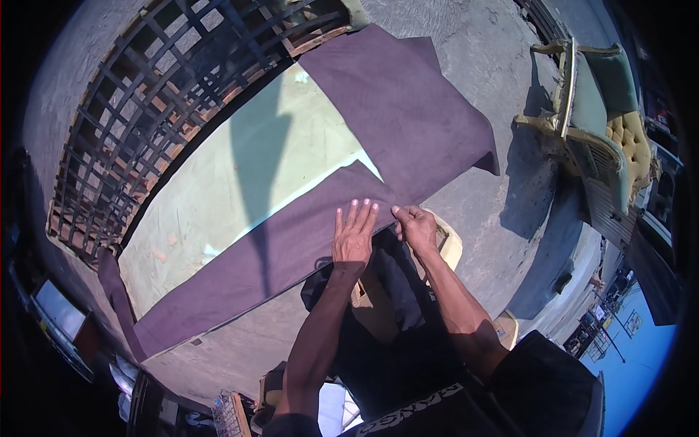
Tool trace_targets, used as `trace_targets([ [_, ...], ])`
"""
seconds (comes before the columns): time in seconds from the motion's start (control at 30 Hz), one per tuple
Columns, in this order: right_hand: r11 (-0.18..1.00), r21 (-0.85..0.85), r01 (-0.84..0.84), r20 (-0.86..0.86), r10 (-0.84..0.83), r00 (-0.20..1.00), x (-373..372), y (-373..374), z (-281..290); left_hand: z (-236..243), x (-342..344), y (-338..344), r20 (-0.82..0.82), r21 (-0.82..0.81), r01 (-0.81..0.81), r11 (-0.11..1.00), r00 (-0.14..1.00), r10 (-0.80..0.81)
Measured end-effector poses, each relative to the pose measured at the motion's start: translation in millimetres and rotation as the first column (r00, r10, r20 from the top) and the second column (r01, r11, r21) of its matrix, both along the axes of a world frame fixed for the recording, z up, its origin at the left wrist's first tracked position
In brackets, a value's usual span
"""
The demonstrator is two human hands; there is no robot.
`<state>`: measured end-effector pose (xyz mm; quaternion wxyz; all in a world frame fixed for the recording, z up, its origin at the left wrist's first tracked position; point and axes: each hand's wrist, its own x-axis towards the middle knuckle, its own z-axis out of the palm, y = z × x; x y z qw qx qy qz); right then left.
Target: The person fits a fabric cover onto a foam cushion, uses a sewing machine to join fabric pieces, and trims the material using scissors.
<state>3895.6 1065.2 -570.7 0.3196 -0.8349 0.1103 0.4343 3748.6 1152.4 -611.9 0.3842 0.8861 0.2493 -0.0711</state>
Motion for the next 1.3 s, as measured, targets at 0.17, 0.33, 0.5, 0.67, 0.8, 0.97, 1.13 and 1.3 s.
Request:
trace_targets([
  [0.17,0.994,0.003,-0.107,0.029,0.107,0.994,24,22,4,10,20,17,-0.001,0.078,-0.092,0.993,0.996,0.092],
  [0.33,0.963,-0.123,-0.242,0.131,0.257,0.957,20,9,-22,-10,23,11,-0.013,0.037,-0.061,0.997,0.998,0.061],
  [0.5,0.984,-0.042,0.172,0.087,-0.168,0.982,43,-35,-31,-6,23,12,-0.024,-0.013,-0.092,0.996,0.996,0.091],
  [0.67,0.72,0.217,0.659,-0.126,-0.649,0.75,100,-34,-31,-3,19,16,-0.038,-0.051,-0.104,0.993,0.994,0.102],
  [0.8,0.885,0.135,0.446,-0.05,-0.443,0.895,168,-70,-43,2,26,13,-0.008,-0.073,-0.105,0.992,0.994,0.105],
  [0.97,0.822,0.078,0.564,-0.166,-0.547,0.821,171,-40,-11,-3,29,9,-0.064,-0.051,-0.216,0.975,0.975,0.213],
  [1.13,0.481,0.084,0.873,-0.158,-0.858,0.488,200,-74,-40,-5,25,4,-0.034,-0.041,-0.245,0.969,0.969,0.244],
  [1.3,0.643,0.498,0.582,-0.007,-0.668,0.744,315,-103,-42,-6,27,0,0.015,-0.075,-0.268,0.96,0.963,0.27],
])
